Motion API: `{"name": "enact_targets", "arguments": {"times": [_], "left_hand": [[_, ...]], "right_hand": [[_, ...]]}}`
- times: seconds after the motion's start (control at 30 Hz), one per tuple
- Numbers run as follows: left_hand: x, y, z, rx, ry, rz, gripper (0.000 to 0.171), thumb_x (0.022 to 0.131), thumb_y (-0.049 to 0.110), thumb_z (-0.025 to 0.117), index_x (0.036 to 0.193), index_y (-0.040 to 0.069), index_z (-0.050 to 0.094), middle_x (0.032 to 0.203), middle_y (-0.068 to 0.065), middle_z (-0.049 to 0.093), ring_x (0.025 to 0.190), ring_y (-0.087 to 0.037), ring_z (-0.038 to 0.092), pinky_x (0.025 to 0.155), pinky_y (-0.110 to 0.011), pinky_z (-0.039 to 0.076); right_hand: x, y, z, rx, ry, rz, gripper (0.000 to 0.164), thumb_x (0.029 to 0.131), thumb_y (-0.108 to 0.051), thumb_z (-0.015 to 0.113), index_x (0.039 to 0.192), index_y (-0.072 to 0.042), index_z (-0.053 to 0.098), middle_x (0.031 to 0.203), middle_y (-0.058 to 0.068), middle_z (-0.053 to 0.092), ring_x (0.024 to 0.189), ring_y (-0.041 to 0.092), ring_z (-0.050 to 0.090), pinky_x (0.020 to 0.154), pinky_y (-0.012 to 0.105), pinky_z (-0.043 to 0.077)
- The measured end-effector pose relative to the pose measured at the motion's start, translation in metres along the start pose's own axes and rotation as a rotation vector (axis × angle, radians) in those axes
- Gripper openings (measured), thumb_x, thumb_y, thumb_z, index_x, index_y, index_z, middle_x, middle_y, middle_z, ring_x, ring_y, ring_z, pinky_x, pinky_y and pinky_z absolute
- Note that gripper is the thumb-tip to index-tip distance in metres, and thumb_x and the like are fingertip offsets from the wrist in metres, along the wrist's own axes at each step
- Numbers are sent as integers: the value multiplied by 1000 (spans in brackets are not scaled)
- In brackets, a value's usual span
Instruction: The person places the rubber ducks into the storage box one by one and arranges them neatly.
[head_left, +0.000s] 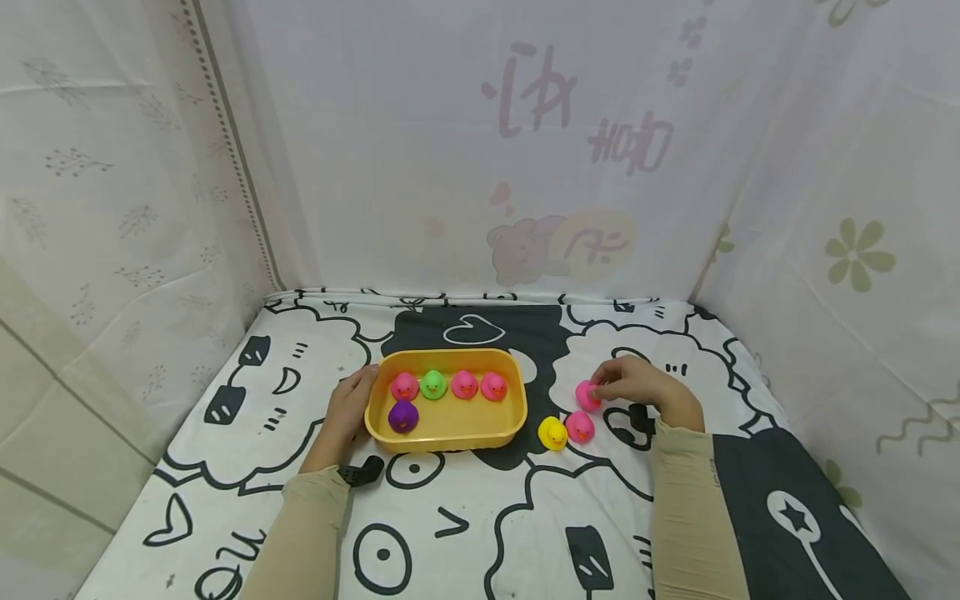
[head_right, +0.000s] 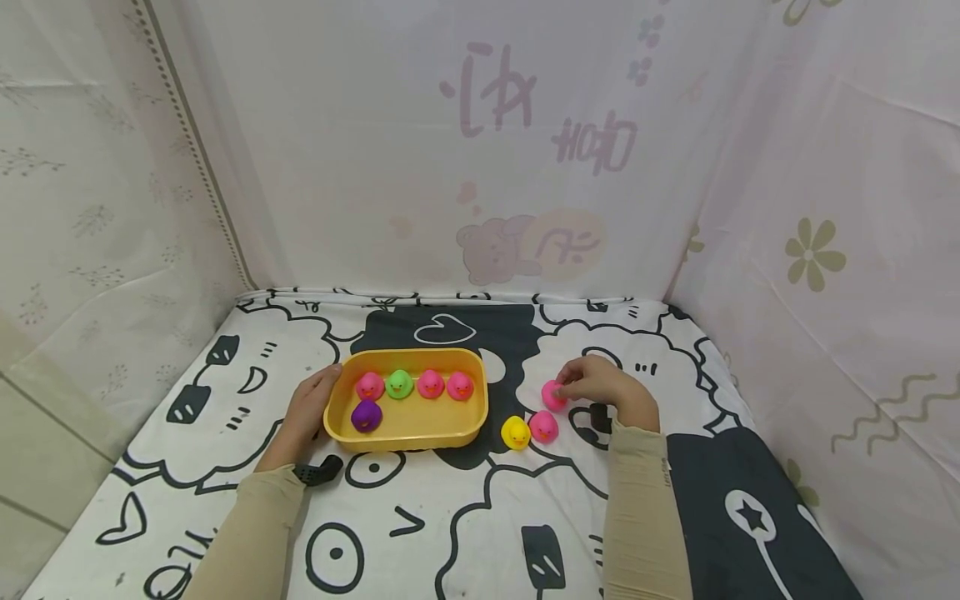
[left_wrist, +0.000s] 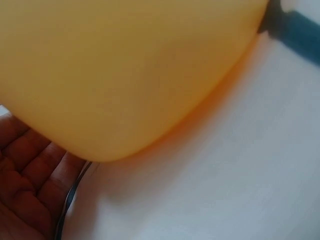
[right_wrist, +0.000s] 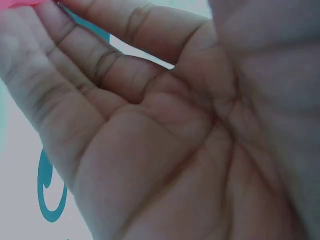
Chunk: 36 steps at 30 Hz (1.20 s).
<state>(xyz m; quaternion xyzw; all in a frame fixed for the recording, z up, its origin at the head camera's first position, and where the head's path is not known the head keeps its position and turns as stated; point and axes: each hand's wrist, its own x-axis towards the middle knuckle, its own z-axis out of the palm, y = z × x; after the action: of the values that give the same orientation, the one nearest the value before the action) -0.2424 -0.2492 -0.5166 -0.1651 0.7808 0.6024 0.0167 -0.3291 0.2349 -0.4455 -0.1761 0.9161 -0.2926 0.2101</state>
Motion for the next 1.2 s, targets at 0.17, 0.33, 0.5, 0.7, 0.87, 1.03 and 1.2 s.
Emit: {"name": "enact_targets", "arguments": {"times": [0.17,0.33,0.5,0.7,0.87,1.03,1.2], "left_hand": [[-1,0,0,-3,-2,1,87,94,74,42,158,17,35,163,-8,30,152,-30,22,122,-51,20],[-1,-1,0,1,5,14,79,98,67,42,157,16,36,162,-9,32,151,-29,23,122,-50,20],[0,-1,0,-1,8,23,75,100,63,43,157,15,37,162,-9,33,151,-29,24,122,-49,21],[2,-2,0,-8,8,24,74,100,63,43,157,16,37,162,-8,33,151,-28,24,122,-49,21],[3,-2,0,-12,4,15,76,99,65,43,157,17,38,162,-7,33,151,-28,24,123,-49,21],[3,-2,-1,-11,5,16,75,99,65,44,156,17,38,162,-7,33,152,-27,23,123,-49,20],[1,-2,-1,13,9,42,74,99,64,43,156,16,40,161,-7,35,151,-27,24,123,-50,19]], "right_hand": [[3,-2,2,-12,21,-18,30,90,-33,75,109,-10,71,100,1,70,92,22,59,86,40,53],[8,0,7,-30,39,-30,29,91,-34,74,107,-10,72,98,0,70,90,21,61,85,39,54],[12,1,11,-30,20,-14,31,91,-36,75,108,-11,71,98,1,69,90,22,60,82,37,54],[13,0,12,-2,-1,-14,32,88,-30,78,115,-13,72,112,2,69,103,25,61,87,42,56],[14,0,11,0,-2,-15,31,87,-26,79,115,-13,73,110,3,69,101,25,61,86,43,56],[15,0,11,-24,34,-64,31,88,-32,77,113,-12,73,102,1,70,94,23,60,85,40,55],[16,-2,10,12,100,-92,36,87,-40,78,114,-17,72,104,-1,70,102,23,62,89,42,55]]}}
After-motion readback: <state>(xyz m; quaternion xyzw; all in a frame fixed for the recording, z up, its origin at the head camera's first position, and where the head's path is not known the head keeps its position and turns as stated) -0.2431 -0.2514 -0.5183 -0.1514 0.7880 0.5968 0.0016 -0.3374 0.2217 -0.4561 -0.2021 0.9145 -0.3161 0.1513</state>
